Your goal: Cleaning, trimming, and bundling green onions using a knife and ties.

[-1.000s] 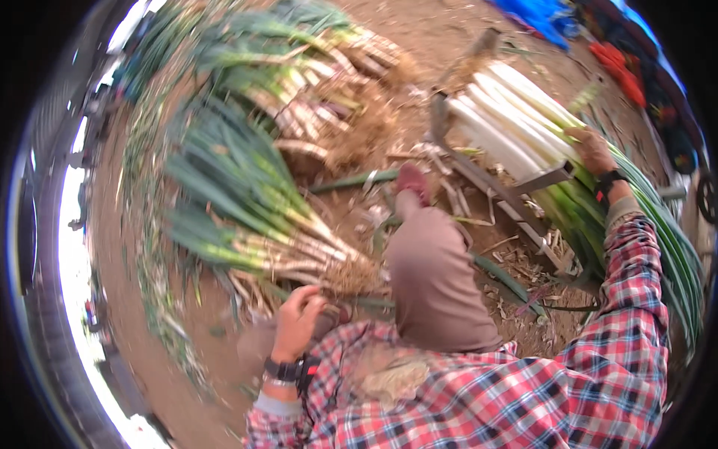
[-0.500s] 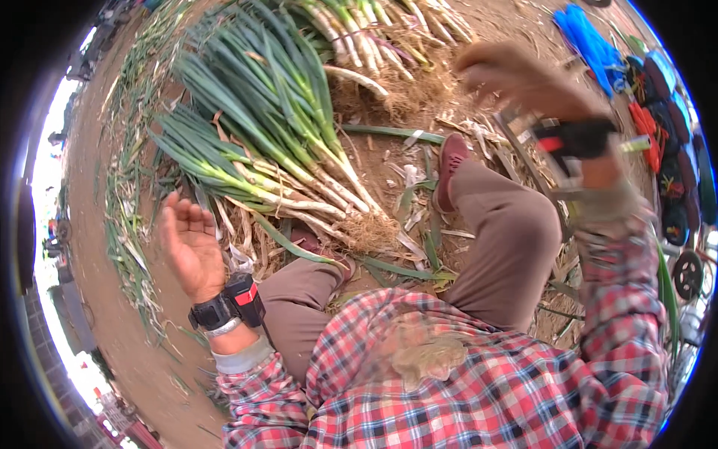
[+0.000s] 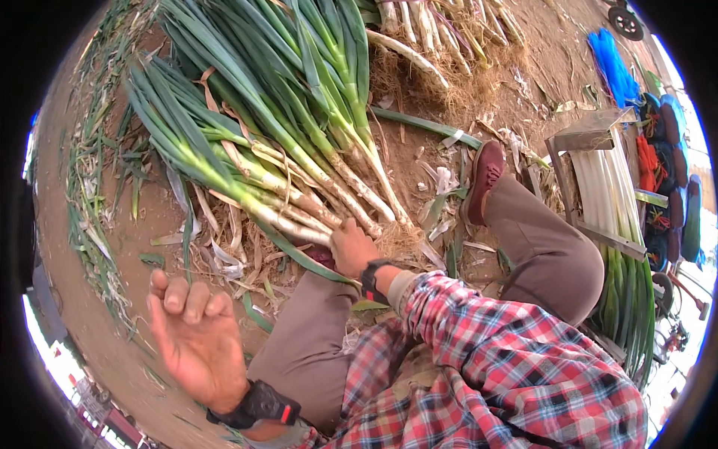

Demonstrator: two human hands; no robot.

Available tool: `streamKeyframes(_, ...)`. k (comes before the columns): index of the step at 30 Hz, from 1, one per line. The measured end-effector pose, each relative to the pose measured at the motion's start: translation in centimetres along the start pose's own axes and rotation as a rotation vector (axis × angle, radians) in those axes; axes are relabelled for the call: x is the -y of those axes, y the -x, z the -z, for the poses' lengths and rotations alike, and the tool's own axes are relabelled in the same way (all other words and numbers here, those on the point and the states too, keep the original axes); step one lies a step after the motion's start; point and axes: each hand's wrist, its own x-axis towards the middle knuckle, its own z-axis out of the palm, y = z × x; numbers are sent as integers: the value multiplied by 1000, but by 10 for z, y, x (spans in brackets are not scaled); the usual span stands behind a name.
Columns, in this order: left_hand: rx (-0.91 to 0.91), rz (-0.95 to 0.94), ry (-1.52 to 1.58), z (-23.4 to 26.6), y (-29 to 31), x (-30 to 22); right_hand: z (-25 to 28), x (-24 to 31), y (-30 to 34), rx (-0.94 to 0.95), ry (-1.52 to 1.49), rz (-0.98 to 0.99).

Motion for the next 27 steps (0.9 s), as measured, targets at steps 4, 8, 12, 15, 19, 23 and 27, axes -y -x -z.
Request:
streamKeyframes(4, 28, 16, -37, -6, -2, 4, 20, -12, -56, -340, -7, 72)
streamKeyframes(8, -87, 26, -28, -19, -3, 6, 16, 1, -83, -324, 201, -121)
streamKeyframes(12, -5, 37, -103, -17, -5, 11, 26, -3, -82, -140, 46, -341)
streamKeyframes(15, -50, 62, -89, -13, -9, 18, 58, -15, -71, 100, -52, -121)
streamKeyframes(19, -2, 105, 1, 7, -12, 21, 138, 20, -13, 323, -732, -224)
streamKeyframes(23, -209, 255, -129, 5, -30, 54, 207, 60, 71, 475, -737, -44)
streamKeyframes(27, -83, 387, -26, -1, -44, 88, 240, 64, 176, 644, -944, 4)
